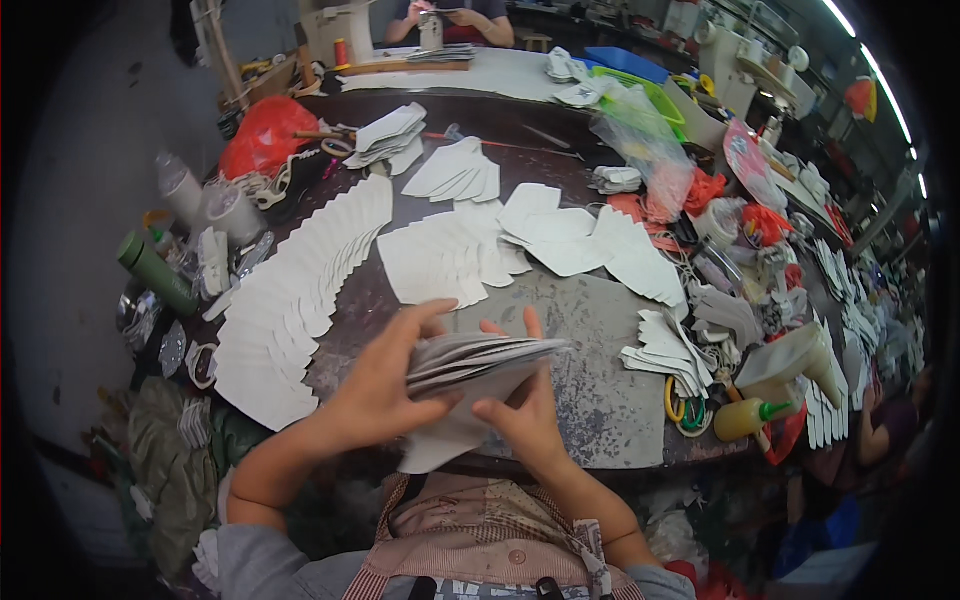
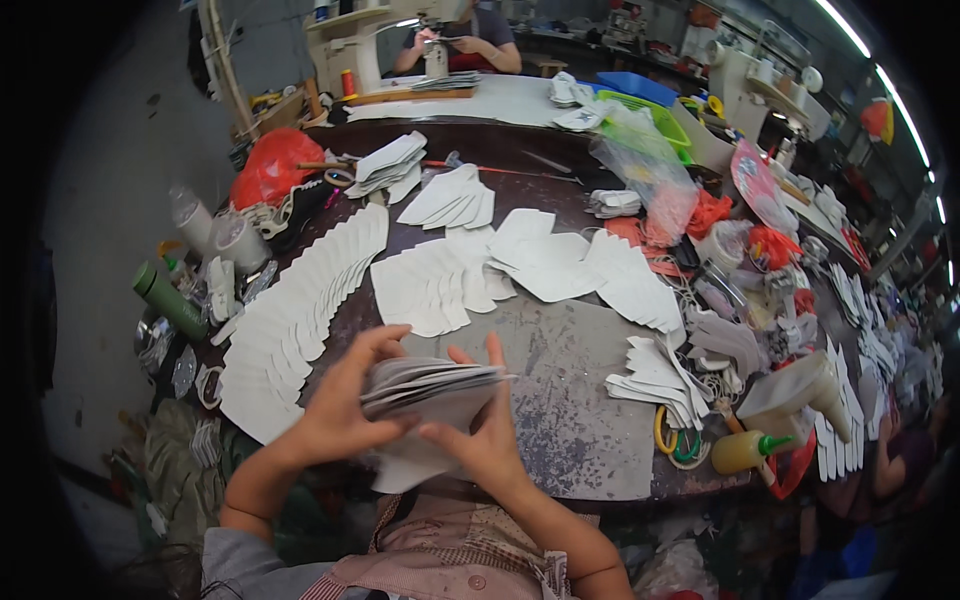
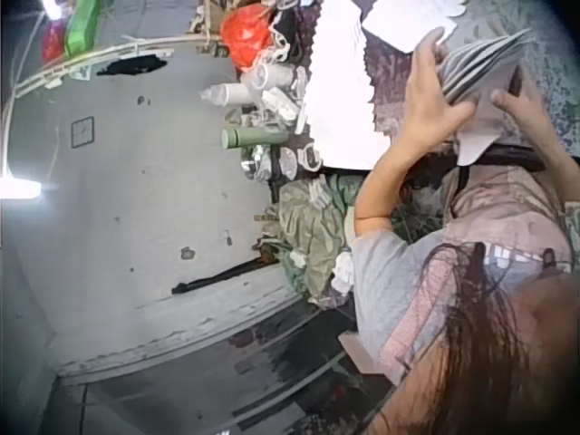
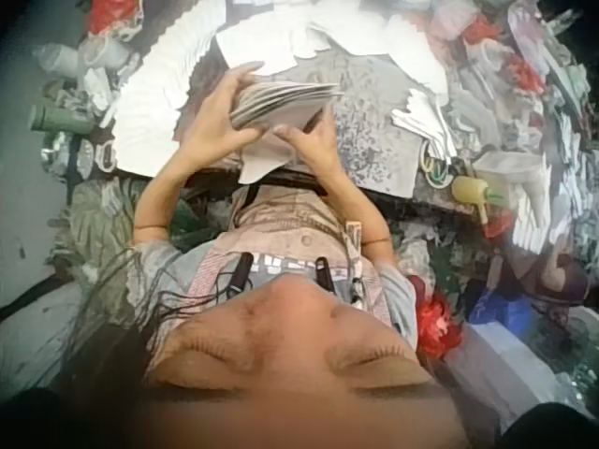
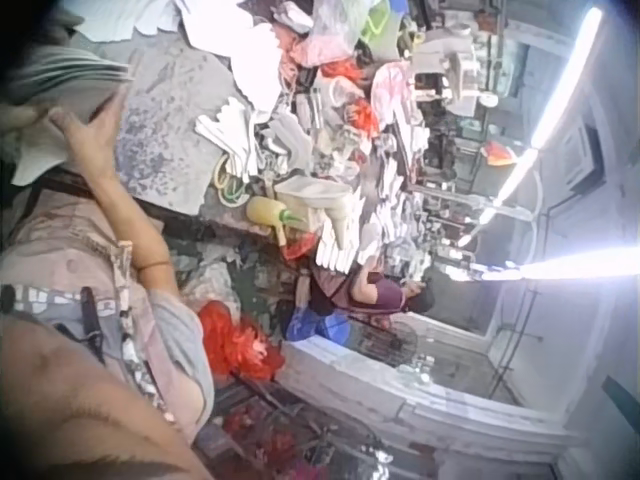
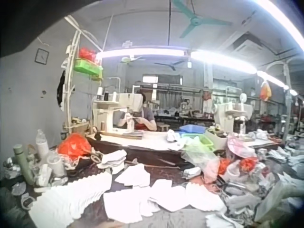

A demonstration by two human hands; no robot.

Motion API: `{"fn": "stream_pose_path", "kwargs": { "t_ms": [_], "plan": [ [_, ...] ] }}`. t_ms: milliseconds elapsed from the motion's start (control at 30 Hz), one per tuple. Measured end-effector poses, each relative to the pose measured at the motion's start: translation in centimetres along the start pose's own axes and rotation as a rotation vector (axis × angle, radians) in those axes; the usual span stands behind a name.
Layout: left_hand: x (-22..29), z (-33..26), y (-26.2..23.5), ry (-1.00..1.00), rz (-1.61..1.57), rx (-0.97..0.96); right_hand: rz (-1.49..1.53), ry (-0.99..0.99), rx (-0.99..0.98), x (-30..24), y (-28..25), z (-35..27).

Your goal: The person picks up white shoe insoles and gray fabric strips, aligns the strips along the edges of the insoles, and presses them into place. The person repeats this process for multiple insoles, stacking the finished pieces on the table.

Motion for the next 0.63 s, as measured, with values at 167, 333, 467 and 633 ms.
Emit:
{"fn": "stream_pose_path", "kwargs": {
  "t_ms": [167,333,467,633],
  "plan": [
    [-2.4,0.2,4.0,0.018,-0.11,0.084,-0.045,0.097,0.065,1.9,-2.9,-0.5],
    [-1.2,-0.2,4.4,0.186,-0.106,0.181,-0.302,-0.15,0.034,2.7,-2.3,-1.5],
    [-1.9,-0.4,-1.3,0.059,-0.055,0.174,0.065,0.08,-0.069,1.0,0.7,-2.4],
    [-16.2,-1.0,-3.2,-0.519,-0.4,-0.05,-0.364,0.011,-0.07,-1.1,-5.7,-2.3]
  ]
}}
Point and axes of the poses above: each hand's wrist, its own z-axis towards the middle knuckle, its own y-axis out of the palm, x = y × z, the point moved 9 cm from there along z, towards the middle knuckle, and after that the axes turned 8 degrees about z, right-handed, at the moved point
